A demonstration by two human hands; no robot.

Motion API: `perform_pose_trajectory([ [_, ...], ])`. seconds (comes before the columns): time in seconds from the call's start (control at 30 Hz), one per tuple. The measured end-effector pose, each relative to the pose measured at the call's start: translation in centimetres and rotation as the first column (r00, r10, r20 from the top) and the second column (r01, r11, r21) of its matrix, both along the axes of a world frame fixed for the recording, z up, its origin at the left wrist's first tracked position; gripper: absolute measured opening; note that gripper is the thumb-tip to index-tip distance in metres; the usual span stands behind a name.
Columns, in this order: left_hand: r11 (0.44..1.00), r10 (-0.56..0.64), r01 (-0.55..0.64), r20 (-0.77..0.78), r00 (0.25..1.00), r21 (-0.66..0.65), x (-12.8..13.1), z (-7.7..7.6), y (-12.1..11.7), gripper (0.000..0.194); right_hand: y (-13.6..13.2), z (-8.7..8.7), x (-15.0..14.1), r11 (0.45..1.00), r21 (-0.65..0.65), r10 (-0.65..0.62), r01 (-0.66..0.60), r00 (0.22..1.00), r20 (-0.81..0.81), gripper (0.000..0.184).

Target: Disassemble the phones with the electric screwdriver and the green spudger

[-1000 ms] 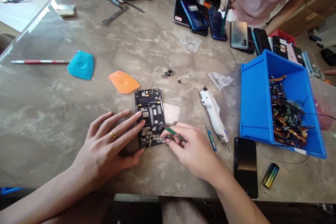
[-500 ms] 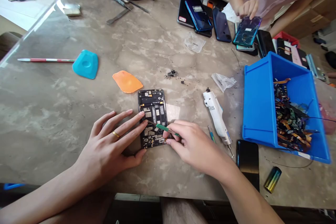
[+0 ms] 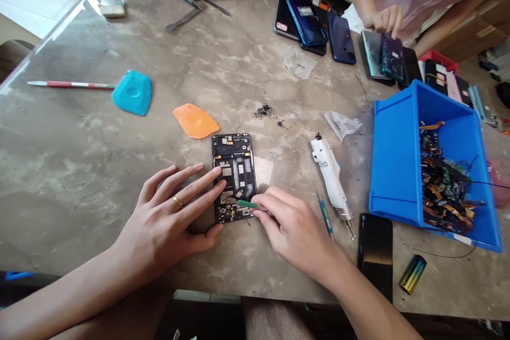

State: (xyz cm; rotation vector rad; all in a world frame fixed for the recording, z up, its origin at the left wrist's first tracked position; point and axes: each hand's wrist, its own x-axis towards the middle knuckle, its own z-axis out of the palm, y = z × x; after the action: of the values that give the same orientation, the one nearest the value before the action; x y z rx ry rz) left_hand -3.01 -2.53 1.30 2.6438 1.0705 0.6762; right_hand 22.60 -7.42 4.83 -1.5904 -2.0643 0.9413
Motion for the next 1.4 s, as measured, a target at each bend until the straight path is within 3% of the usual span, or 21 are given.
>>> perform_pose_trajectory([
  [0.57,1.0,0.001,-0.001,-0.008,1.0,0.011,0.1,0.1,-0.1,0.043,-1.0,-1.2,0.0,0.998,0.055,-0.006,0.006,1.0,-0.003,0.017],
  [0.67,1.0,0.003,-0.003,-0.005,1.0,0.002,0.0,0.1,-0.1,0.043,-1.1,-1.0,-0.2,0.997,0.048,-0.055,0.057,0.998,-0.04,0.016],
  [0.77,1.0,0.005,-0.005,-0.005,1.0,0.007,-0.1,0.1,-0.1,0.044,-1.1,-0.2,-0.2,0.984,-0.038,-0.174,0.172,0.982,-0.072,0.011],
  [0.83,1.0,0.001,-0.001,-0.002,1.0,0.014,-0.1,0.0,0.0,0.044,-1.4,0.6,0.0,0.951,-0.123,-0.3,0.284,0.942,-0.149,0.014],
  [0.9,1.0,-0.004,0.004,-0.001,1.0,0.017,-0.1,0.0,0.0,0.043,-1.9,1.3,0.2,0.9,-0.198,-0.433,0.387,0.843,-0.321,0.022],
  [1.0,1.0,-0.007,0.007,-0.003,1.0,0.016,0.0,0.1,0.1,0.043,-3.1,1.9,0.6,0.848,-0.199,-0.523,0.492,0.712,-0.469,0.041],
  [1.1,1.0,-0.012,0.012,-0.009,1.0,0.014,0.0,0.1,0.1,0.043,-4.4,2.2,0.8,0.843,-0.114,-0.527,0.526,0.763,-0.375,0.035],
  [1.23,0.999,-0.022,0.023,-0.014,1.0,0.028,-0.1,0.1,0.2,0.044,-5.5,1.9,0.7,0.885,-0.053,-0.459,0.462,0.85,-0.26,0.026],
  [1.4,0.999,-0.036,0.037,-0.023,0.999,0.033,-0.3,0.0,0.3,0.045,-5.6,1.2,0.5,0.903,0.016,-0.414,0.43,0.879,-0.237,0.031],
])
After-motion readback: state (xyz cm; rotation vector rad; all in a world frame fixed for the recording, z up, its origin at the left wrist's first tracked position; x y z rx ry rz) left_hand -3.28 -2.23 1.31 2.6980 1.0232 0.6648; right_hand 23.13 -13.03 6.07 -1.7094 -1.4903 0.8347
